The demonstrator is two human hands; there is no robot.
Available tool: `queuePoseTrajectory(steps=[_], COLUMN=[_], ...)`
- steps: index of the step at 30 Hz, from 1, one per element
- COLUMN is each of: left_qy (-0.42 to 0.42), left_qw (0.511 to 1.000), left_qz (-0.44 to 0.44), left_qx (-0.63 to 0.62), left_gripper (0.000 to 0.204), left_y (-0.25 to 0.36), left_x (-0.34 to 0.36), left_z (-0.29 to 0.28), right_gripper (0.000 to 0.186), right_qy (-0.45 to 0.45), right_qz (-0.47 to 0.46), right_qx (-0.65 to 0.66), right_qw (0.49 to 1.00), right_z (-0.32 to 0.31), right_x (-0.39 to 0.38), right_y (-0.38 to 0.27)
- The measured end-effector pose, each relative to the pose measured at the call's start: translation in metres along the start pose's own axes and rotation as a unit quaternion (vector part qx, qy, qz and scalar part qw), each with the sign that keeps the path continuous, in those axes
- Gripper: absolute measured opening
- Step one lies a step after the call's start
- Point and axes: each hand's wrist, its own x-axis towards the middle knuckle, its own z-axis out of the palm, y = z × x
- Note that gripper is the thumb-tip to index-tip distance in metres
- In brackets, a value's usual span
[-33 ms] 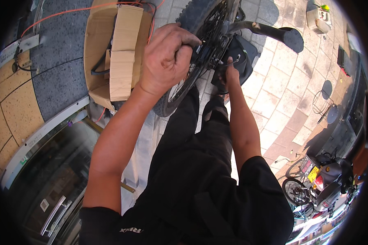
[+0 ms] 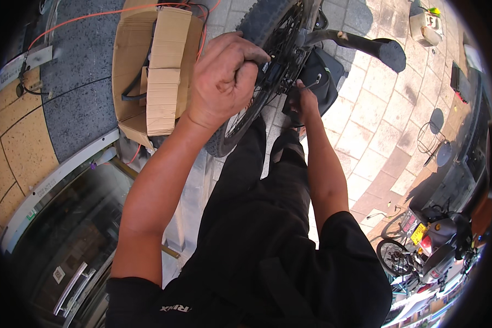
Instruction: The person works on a bicycle's rear wheel, adjusting the chain and derailleur, then removes the wheel to inspect the tire and rim. They reattach the wheel and continue adjusting the chain and derailleur.
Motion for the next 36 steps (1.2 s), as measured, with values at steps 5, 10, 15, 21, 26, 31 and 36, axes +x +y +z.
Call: queuePoseTrajectory(steps=[5, 10, 15, 21, 26, 31, 36], left_qy=[-0.003, 0.001, -0.002, 0.014, 0.010, 0.011, 0.011], left_qw=[1.000, 1.000, 1.000, 1.000, 1.000, 1.000, 1.000], left_qz=[0.014, 0.010, 0.020, 0.016, 0.022, 0.011, -0.017], left_qx=[0.012, -0.002, 0.003, 0.000, 0.009, 0.000, -0.009], left_gripper=[0.019, 0.018, 0.018, 0.018, 0.017, 0.016, 0.016], left_y=[0.001, -0.001, -0.003, -0.005, -0.005, -0.004, 0.000], left_x=[0.002, 0.003, 0.000, -0.001, 0.000, 0.001, 0.002], left_z=[-0.002, 0.000, -0.002, 0.002, -0.001, 0.001, -0.002], right_gripper=[0.056, 0.053, 0.051, 0.048, 0.045, 0.052, 0.045], right_qy=[-0.057, -0.028, -0.033, -0.056, -0.059, -0.049, -0.065], right_qz=[0.028, 0.004, 0.037, 0.004, 0.081, -0.015, 0.042], right_qx=[-0.026, 0.117, 0.001, 0.062, 0.014, 0.088, -0.045], right_qw=[0.998, 0.993, 0.999, 0.997, 0.995, 0.995, 0.996], right_z=[-0.001, 0.004, -0.001, 0.000, 0.001, 0.004, 0.001], right_x=[0.012, 0.012, 0.008, 0.010, 0.011, 0.013, 0.013], right_y=[0.007, 0.016, 0.002, 0.013, 0.000, 0.015, -0.003])
